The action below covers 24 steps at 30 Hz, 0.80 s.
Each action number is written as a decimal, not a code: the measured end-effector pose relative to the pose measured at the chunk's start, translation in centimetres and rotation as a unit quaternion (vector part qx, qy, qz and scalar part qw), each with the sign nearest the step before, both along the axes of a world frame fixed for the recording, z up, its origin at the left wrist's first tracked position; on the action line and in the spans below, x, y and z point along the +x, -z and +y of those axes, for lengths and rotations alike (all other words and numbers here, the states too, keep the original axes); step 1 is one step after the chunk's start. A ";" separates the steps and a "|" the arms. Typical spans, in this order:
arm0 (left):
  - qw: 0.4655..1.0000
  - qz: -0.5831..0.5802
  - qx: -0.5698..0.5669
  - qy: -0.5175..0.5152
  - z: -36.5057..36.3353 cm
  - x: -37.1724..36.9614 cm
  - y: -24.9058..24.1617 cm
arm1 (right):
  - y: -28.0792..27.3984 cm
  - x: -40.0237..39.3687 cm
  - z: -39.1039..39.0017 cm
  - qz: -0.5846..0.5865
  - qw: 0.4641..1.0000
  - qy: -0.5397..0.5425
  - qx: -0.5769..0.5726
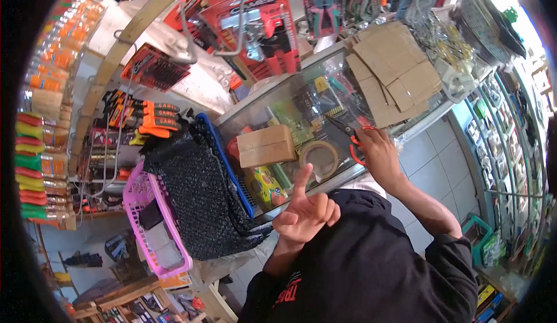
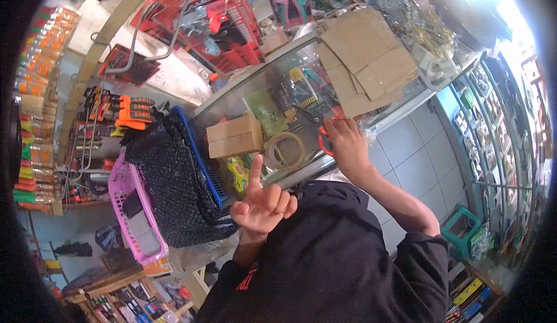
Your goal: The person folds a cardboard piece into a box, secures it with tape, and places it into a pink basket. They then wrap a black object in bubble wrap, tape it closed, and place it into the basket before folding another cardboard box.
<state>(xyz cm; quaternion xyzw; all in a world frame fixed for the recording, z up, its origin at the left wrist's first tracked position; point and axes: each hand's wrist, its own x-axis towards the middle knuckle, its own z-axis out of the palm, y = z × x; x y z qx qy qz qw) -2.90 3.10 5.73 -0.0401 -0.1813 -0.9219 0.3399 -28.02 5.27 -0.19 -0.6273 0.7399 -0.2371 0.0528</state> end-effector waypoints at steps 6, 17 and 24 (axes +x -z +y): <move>0.997 0.000 -0.040 0.062 0.8 0.2 1.1 | -4.4 1.1 0.5 -0.109 0.990 -0.023 -0.091; 0.974 -0.167 -0.141 0.054 0.9 0.5 2.5 | -6.5 4.2 1.1 -0.800 0.568 -0.085 0.172; 0.977 -0.168 -0.119 0.044 0.5 0.8 2.9 | -4.9 4.4 0.3 -0.804 0.571 -0.104 0.128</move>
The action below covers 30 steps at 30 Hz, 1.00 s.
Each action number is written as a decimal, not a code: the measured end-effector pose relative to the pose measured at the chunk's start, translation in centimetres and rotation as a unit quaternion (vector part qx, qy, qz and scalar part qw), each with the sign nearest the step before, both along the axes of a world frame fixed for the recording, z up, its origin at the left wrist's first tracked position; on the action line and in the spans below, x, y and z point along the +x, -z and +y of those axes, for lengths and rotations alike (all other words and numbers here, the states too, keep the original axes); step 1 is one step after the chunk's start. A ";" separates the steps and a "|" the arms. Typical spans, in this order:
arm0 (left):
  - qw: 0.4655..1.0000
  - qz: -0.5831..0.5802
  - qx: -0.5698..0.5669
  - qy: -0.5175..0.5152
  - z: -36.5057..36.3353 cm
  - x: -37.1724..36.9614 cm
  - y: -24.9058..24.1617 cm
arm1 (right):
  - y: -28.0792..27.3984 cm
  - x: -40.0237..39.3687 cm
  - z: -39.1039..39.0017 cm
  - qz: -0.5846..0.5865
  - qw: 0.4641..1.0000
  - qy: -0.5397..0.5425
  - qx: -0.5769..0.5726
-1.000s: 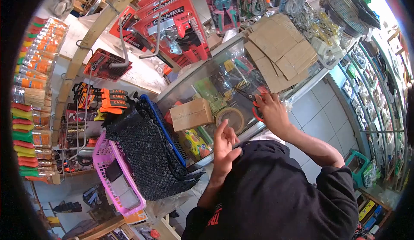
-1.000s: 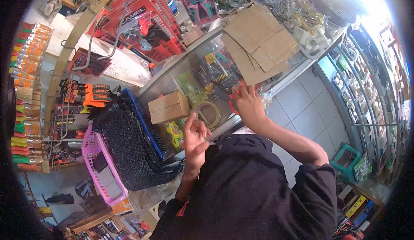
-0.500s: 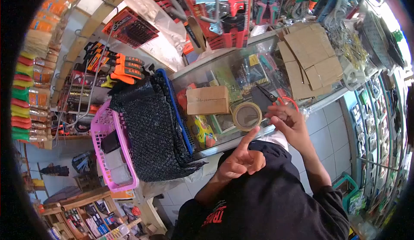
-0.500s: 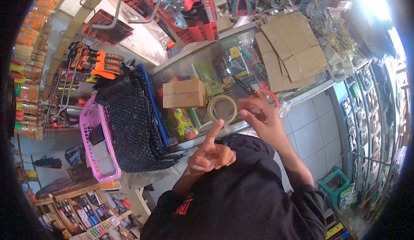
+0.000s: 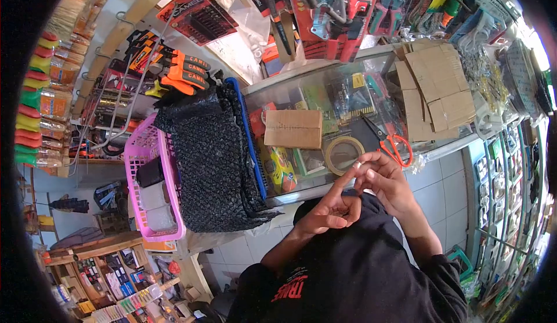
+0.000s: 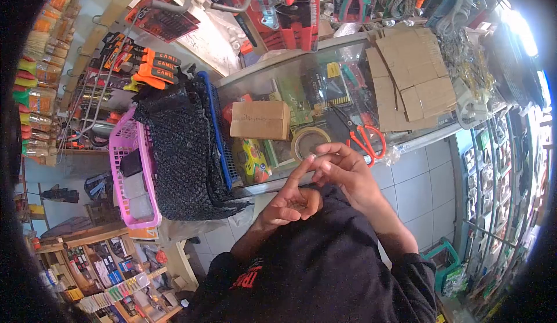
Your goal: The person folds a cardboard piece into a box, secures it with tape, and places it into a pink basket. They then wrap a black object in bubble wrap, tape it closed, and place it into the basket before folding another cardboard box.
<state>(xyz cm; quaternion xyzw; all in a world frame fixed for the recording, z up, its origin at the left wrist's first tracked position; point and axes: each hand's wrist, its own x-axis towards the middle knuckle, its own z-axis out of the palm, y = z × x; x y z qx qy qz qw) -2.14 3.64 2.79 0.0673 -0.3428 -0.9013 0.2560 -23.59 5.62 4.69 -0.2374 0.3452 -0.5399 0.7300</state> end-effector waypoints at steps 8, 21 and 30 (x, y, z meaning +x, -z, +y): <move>0.999 0.002 -0.036 -0.020 -0.5 -0.1 0.0 | -1.3 0.0 -0.7 -0.048 0.999 0.022 -0.007; 0.990 -0.081 -0.097 -0.061 -2.2 0.7 -0.6 | -0.2 0.0 -1.9 0.057 0.997 0.045 -0.007; 0.627 -0.425 -0.511 -0.407 -4.5 1.0 -0.9 | 0.5 0.8 -3.6 0.152 0.986 0.062 -0.008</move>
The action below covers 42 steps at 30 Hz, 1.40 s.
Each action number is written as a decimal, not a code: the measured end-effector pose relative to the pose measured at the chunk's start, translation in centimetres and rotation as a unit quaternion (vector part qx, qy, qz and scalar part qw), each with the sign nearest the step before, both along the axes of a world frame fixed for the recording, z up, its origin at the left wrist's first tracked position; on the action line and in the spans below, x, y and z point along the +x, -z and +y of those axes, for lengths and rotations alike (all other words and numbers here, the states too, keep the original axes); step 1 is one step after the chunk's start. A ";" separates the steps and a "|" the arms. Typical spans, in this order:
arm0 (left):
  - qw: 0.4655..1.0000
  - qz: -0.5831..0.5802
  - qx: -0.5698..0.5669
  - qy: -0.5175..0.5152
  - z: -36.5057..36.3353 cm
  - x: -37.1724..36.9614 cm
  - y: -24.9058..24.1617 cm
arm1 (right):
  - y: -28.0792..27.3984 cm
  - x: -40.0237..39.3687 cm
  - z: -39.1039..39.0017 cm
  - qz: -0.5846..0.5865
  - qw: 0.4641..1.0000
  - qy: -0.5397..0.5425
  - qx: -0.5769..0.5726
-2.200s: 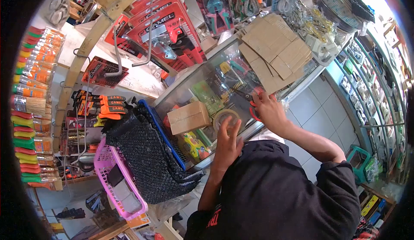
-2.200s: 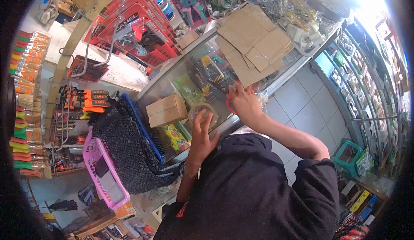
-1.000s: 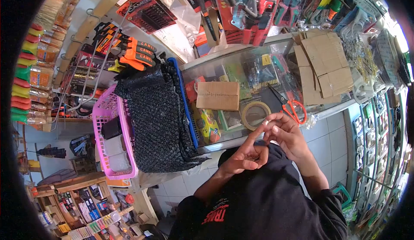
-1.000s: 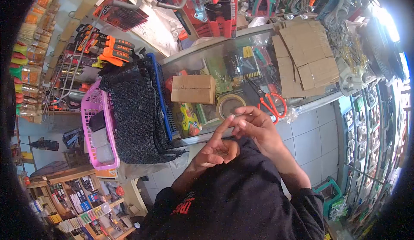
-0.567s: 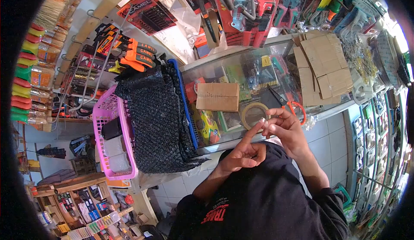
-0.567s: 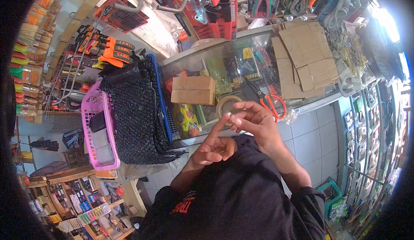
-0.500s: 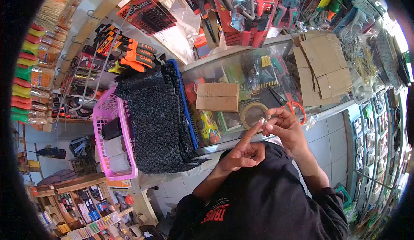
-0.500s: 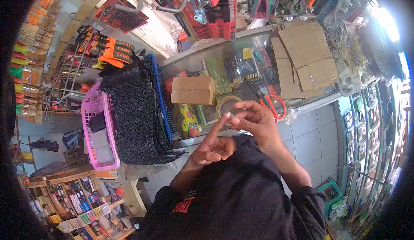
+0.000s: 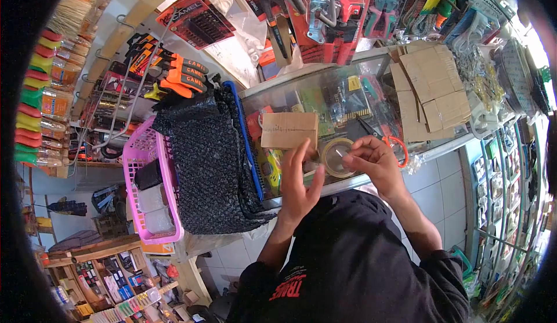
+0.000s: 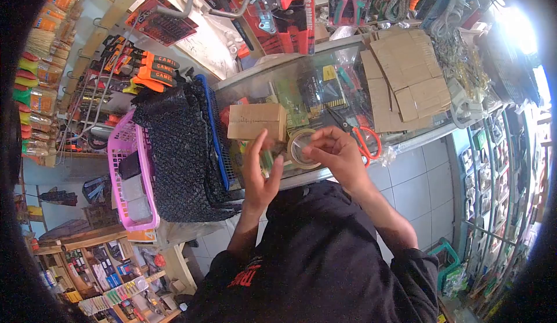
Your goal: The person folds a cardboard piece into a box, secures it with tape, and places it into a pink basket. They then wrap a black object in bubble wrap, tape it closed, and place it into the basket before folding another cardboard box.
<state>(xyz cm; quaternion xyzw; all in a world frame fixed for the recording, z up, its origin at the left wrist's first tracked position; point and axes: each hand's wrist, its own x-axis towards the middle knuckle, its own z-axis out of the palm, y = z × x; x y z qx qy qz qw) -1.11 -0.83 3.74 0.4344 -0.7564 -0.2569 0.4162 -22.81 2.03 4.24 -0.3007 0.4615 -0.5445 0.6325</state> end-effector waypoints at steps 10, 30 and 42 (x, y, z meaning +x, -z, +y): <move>0.953 -0.285 -0.084 -0.055 -3.1 0.0 3.9 | -0.2 1.0 -3.4 0.019 0.998 -0.033 -0.055; 0.958 -0.257 -0.103 -0.073 -3.2 -0.5 4.6 | -0.3 0.4 -5.7 -0.025 0.985 -0.149 0.077; 0.954 -0.277 -0.091 -0.072 -3.4 -0.4 4.7 | 0.2 -0.5 -7.2 -0.145 0.963 -0.194 0.119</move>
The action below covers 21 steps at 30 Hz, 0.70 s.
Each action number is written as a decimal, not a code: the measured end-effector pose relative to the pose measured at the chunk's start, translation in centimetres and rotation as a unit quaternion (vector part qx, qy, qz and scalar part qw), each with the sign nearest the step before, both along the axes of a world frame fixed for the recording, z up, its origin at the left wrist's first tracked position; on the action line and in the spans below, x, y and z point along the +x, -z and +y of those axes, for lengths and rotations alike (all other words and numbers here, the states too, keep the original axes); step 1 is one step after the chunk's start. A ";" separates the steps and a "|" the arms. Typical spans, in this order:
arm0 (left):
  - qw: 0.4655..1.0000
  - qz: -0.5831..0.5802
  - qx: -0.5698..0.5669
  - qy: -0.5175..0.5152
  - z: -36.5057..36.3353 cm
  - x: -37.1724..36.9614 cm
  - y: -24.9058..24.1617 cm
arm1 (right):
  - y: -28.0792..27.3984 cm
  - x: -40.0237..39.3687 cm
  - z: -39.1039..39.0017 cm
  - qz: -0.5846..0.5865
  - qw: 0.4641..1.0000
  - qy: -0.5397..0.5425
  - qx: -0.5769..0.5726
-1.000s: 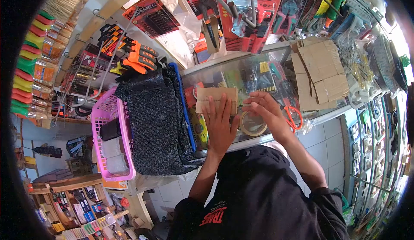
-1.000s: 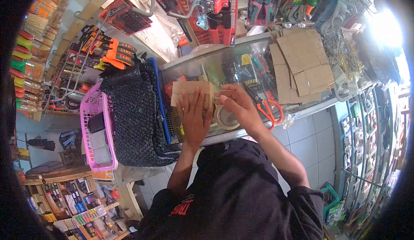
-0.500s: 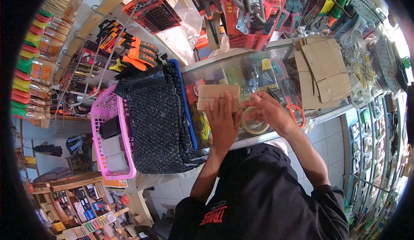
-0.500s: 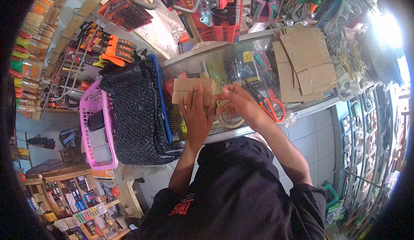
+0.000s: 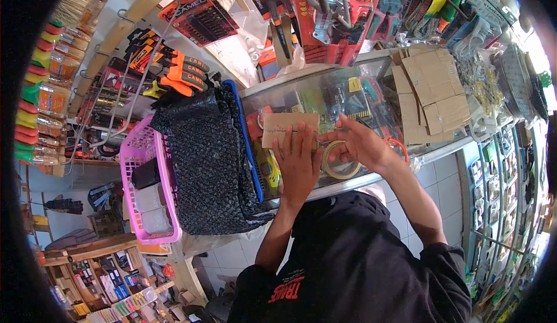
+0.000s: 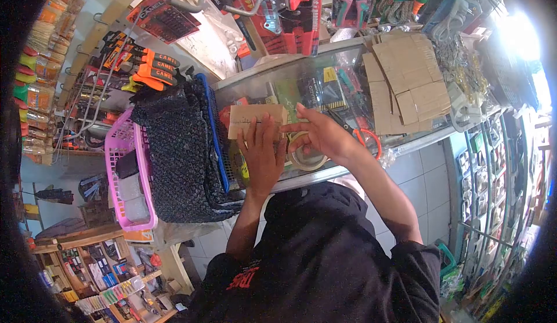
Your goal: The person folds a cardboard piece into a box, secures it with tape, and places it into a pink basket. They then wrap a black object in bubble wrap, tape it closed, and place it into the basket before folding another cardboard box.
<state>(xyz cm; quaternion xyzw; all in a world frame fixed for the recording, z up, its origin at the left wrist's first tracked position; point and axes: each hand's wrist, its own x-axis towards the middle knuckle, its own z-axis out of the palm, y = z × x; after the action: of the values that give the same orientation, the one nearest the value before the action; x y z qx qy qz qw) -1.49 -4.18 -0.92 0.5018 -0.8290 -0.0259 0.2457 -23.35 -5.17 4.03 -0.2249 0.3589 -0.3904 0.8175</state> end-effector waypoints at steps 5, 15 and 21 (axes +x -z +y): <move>1.000 0.002 0.004 0.000 0.0 0.0 -0.1 | 0.0 -0.2 -0.5 -0.024 1.000 -0.005 0.009; 1.000 -0.017 0.004 -0.002 0.0 -0.1 -0.3 | -0.3 -0.2 -0.9 -0.023 0.999 -0.026 -0.002; 1.000 -0.007 0.006 -0.006 -0.1 -0.1 -0.4 | 0.0 0.1 -0.5 -0.022 1.000 -0.008 0.005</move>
<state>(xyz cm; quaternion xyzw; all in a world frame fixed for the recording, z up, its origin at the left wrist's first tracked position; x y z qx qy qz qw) -1.63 -4.25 -0.52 0.5085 -0.8274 -0.0255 0.2370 -23.30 -5.72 4.02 -0.2150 0.3405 -0.3871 0.8294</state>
